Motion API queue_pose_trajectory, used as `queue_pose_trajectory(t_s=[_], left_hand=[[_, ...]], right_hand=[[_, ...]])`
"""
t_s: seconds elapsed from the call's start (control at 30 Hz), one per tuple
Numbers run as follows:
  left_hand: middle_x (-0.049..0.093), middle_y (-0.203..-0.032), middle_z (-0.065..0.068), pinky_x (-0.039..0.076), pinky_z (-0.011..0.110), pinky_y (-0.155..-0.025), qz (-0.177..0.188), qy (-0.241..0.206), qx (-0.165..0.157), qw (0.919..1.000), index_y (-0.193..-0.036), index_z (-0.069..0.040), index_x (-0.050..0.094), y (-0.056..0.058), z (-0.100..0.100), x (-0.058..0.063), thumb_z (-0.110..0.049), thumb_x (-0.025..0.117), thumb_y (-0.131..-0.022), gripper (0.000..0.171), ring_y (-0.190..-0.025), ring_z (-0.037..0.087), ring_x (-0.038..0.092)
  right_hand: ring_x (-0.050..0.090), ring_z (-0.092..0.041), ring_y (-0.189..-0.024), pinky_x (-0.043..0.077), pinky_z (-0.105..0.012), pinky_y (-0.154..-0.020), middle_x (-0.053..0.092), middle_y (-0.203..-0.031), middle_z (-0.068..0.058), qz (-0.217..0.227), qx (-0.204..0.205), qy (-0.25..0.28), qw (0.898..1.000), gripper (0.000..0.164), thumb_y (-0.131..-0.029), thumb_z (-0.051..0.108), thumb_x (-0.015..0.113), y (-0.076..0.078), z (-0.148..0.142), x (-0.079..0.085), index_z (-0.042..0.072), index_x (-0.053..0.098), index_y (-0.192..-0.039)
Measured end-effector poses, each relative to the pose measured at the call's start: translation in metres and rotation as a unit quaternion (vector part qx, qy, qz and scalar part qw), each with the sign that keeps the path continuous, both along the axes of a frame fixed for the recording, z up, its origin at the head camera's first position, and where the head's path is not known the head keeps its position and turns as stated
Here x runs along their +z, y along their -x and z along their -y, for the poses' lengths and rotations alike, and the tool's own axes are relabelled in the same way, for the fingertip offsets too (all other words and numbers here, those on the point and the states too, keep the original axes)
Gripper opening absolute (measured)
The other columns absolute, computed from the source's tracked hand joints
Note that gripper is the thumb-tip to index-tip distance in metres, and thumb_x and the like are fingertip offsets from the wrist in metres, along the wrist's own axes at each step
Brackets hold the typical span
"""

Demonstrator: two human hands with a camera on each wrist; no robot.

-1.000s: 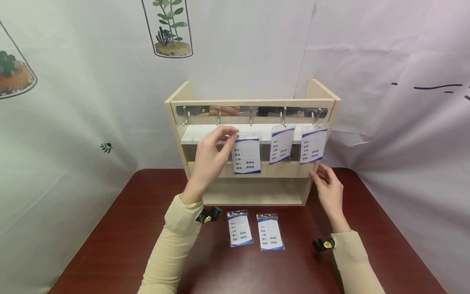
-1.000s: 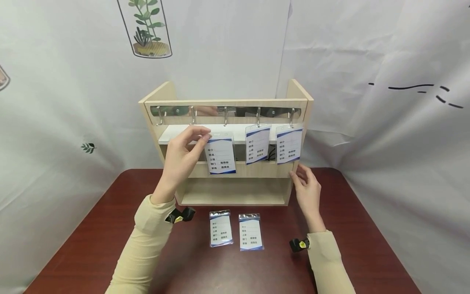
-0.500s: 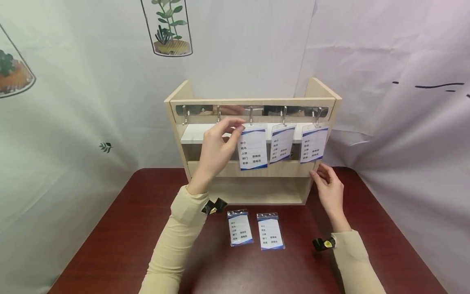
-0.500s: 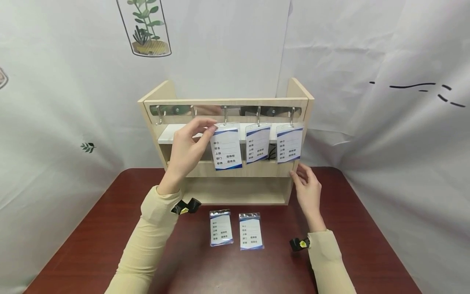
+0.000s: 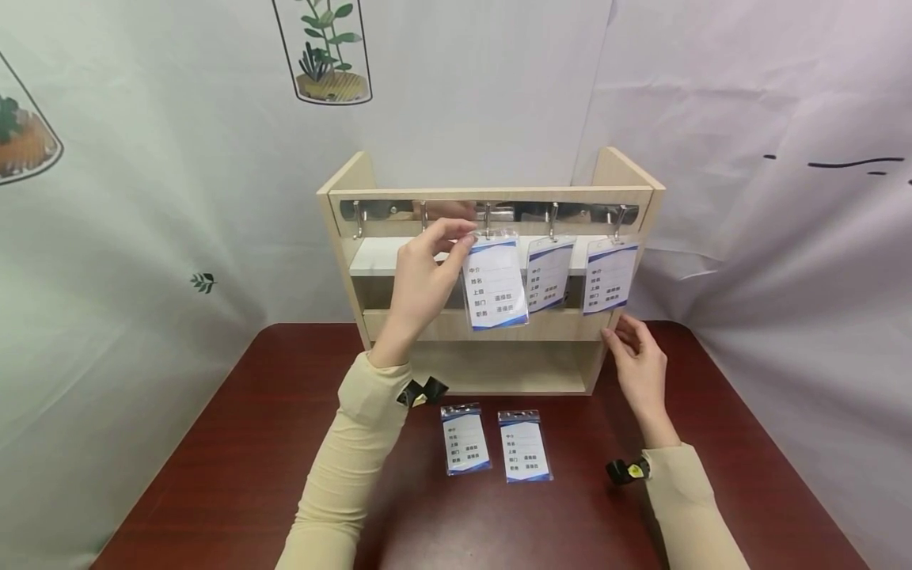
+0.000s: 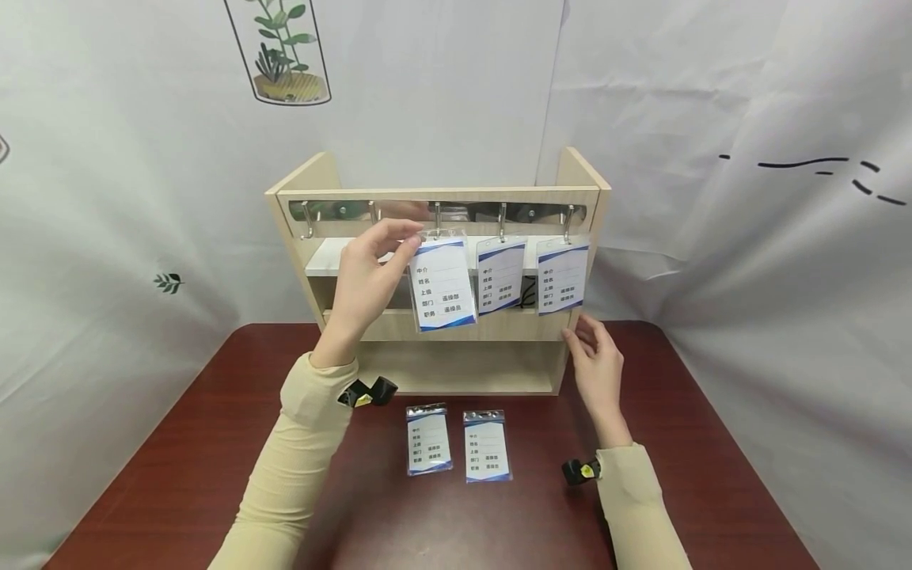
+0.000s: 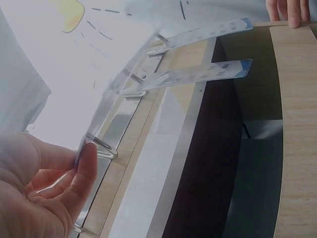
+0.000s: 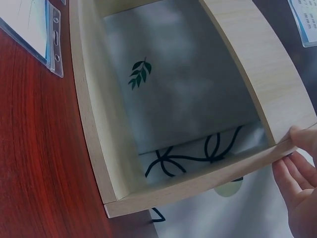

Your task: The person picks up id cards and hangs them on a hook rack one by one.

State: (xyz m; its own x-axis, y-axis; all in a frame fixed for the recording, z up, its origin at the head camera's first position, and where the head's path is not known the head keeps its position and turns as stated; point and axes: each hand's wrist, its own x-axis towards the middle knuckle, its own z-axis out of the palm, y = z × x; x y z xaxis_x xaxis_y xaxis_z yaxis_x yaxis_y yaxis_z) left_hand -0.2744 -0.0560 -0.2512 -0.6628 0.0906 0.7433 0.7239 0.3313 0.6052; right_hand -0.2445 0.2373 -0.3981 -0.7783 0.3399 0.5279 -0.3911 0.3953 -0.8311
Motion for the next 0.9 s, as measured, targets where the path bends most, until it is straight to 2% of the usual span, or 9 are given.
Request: queue_pose_trajectory(t_s=[0.33,0.7,0.9], left_hand=[[0.075,-0.104,0.01,0.054,0.032,-0.074,0.014,-0.001,0.017,0.9998,-0.109,-0.001,0.073,0.0002,-0.0017,0.0009,-0.007,0.067,-0.096,0.015,-0.083,0.02,0.071],[0.075,-0.103,0.009,0.051,0.03,-0.073,0.026,-0.007,0.016,0.9995,-0.109,-0.001,0.074,-0.0005,-0.0033,-0.0014,-0.008,0.067,-0.096,0.016,-0.082,0.019,0.072],[0.075,-0.103,0.01,0.054,0.035,-0.073,0.016,-0.006,0.02,0.9997,-0.108,-0.001,0.073,-0.0007,-0.0037,-0.0016,-0.007,0.067,-0.096,0.015,-0.082,0.02,0.071]], right_hand=[[0.059,0.003,-0.097,0.047,-0.007,-0.083,0.065,-0.121,-0.026,0.001,0.002,-0.004,1.0,0.038,-0.096,0.005,0.068,-0.0003,0.0003,0.0,-0.007,0.059,-0.131],[0.061,0.0,-0.099,0.047,-0.007,-0.083,0.064,-0.123,-0.029,0.001,-0.001,-0.015,1.0,0.04,-0.097,0.007,0.068,-0.0025,0.0001,-0.0001,-0.008,0.058,-0.132],[0.059,0.006,-0.096,0.047,-0.007,-0.082,0.064,-0.121,-0.032,-0.01,0.001,-0.014,1.0,0.039,-0.095,0.002,0.068,-0.0014,0.0,-0.0002,-0.01,0.058,-0.131]])
